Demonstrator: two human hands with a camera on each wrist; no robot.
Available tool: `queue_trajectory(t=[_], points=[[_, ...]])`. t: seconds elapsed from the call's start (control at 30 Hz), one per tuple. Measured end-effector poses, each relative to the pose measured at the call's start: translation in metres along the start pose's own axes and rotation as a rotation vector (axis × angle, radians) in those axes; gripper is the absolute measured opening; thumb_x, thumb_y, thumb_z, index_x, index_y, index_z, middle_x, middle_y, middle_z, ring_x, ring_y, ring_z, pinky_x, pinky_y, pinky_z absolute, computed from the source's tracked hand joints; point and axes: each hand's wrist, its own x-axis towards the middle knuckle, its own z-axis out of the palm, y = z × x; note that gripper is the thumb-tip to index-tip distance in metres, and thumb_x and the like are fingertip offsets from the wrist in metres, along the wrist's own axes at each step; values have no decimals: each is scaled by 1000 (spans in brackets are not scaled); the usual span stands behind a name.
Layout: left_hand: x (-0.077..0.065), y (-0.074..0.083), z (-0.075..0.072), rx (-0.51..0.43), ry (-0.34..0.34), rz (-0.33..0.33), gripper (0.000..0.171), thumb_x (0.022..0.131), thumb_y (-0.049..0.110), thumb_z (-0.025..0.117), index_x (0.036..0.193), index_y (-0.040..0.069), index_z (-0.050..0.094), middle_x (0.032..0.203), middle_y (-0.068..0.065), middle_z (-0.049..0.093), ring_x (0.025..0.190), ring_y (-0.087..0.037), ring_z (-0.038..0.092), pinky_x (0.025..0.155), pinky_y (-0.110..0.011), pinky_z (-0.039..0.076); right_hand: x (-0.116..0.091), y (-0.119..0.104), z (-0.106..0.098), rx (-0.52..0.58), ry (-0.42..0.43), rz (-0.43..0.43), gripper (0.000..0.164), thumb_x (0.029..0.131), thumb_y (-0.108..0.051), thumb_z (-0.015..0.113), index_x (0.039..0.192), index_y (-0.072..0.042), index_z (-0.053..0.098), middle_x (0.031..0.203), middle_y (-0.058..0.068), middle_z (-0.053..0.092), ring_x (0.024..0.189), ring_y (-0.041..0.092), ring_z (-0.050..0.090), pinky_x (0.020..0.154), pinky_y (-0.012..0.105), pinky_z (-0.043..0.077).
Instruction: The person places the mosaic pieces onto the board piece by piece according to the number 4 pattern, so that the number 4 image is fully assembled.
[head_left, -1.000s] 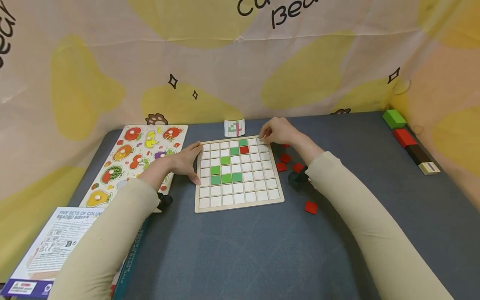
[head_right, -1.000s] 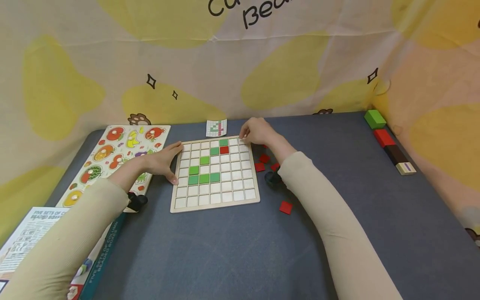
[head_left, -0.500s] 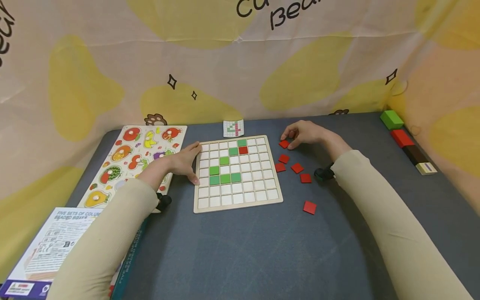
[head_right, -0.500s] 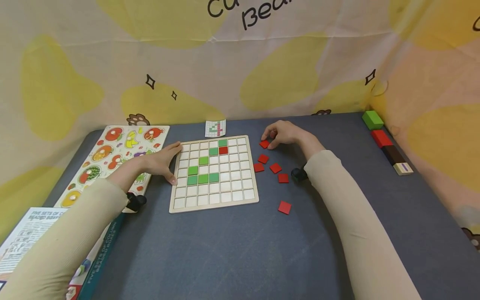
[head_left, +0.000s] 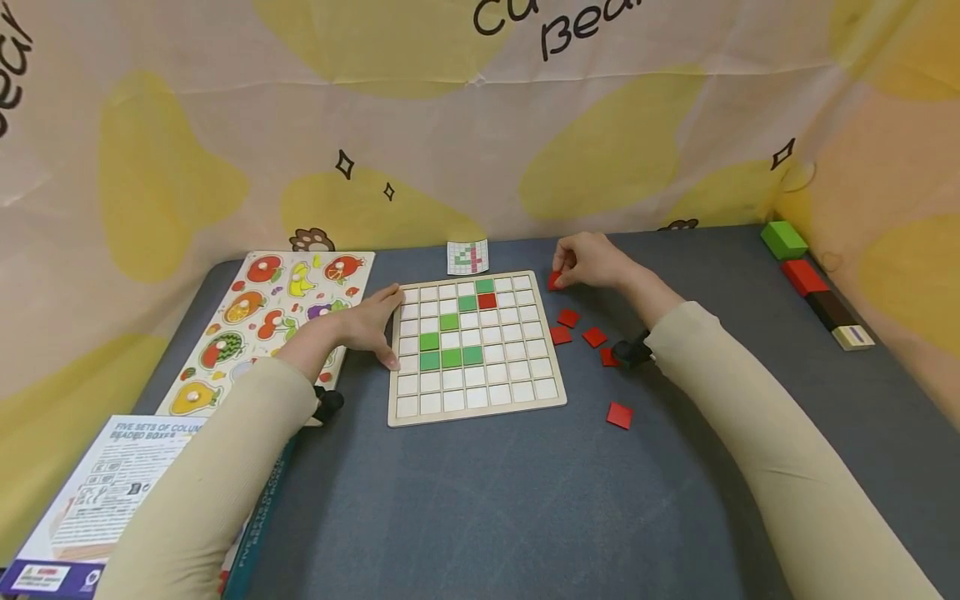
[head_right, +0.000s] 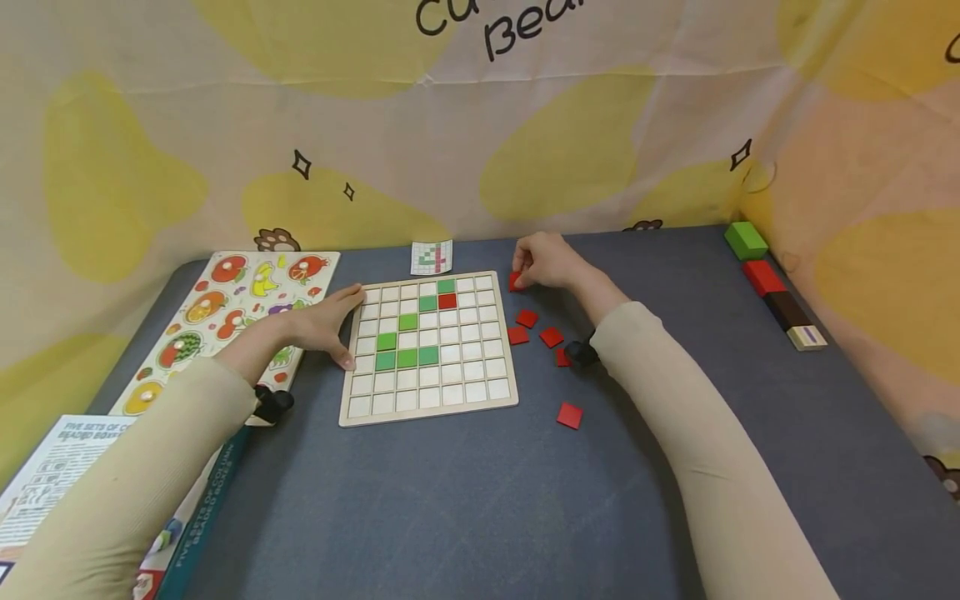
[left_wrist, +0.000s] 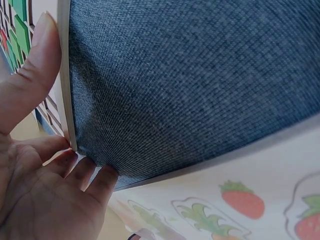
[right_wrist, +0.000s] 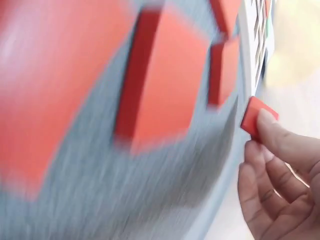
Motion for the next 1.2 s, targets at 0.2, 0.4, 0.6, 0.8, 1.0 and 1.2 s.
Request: queue_trajectory(t=[0.2,0.4,0.6,0.8,1.0,1.2], points=[[0,1,0,3,-3,-3,116,77,21,84,157,-6,3,165,-25,-9,154,-44,-5,124,-59,11,7,-31,19,95,-42,-62,11,85,-12,77,92,-9,70,79,5,67,73,16,57,66,27,43],[1,2,0,10,-4,-8,115,78,21,83,157,-5,4,166,-24,-9,155,-43,-5,125,-58,11,10,-60,36,104,-129,-99,9,90,-12,71,98,-10,72,88,6,71,81,17,62,73,27,48],[1,3,-1,3,-2,-2,118,76,21,84,157,-6,3,166,-25,-9,154,-43,-5,125,-59,11,12,-76,48,104,-175,-77,8,89,-8,71,97,-8,73,88,6,73,79,19,65,76,29,51],[2,-1,0,-2,6,11,119,76,21,85,156,-6,2,165,-26,-9,154,-44,-6,124,-59,11,11,-77,53,98,-181,-80,6,88,-8,72,94,-8,74,89,7,76,78,19,69,81,32,55],[2,-3,1,-4,6,5,118,77,19,84,157,-5,2,166,-25,-9,154,-43,-6,125,-58,12,11,-78,55,62,-147,-93,5,85,-8,75,90,-9,77,90,6,77,82,20,68,83,34,54],[1,-3,1,-14,7,1,118,77,19,84,157,-5,1,166,-24,-9,154,-43,-6,125,-58,12,10,-80,53,-8,-160,-118,10,84,-9,76,93,-11,79,91,6,77,84,19,66,77,31,52]])
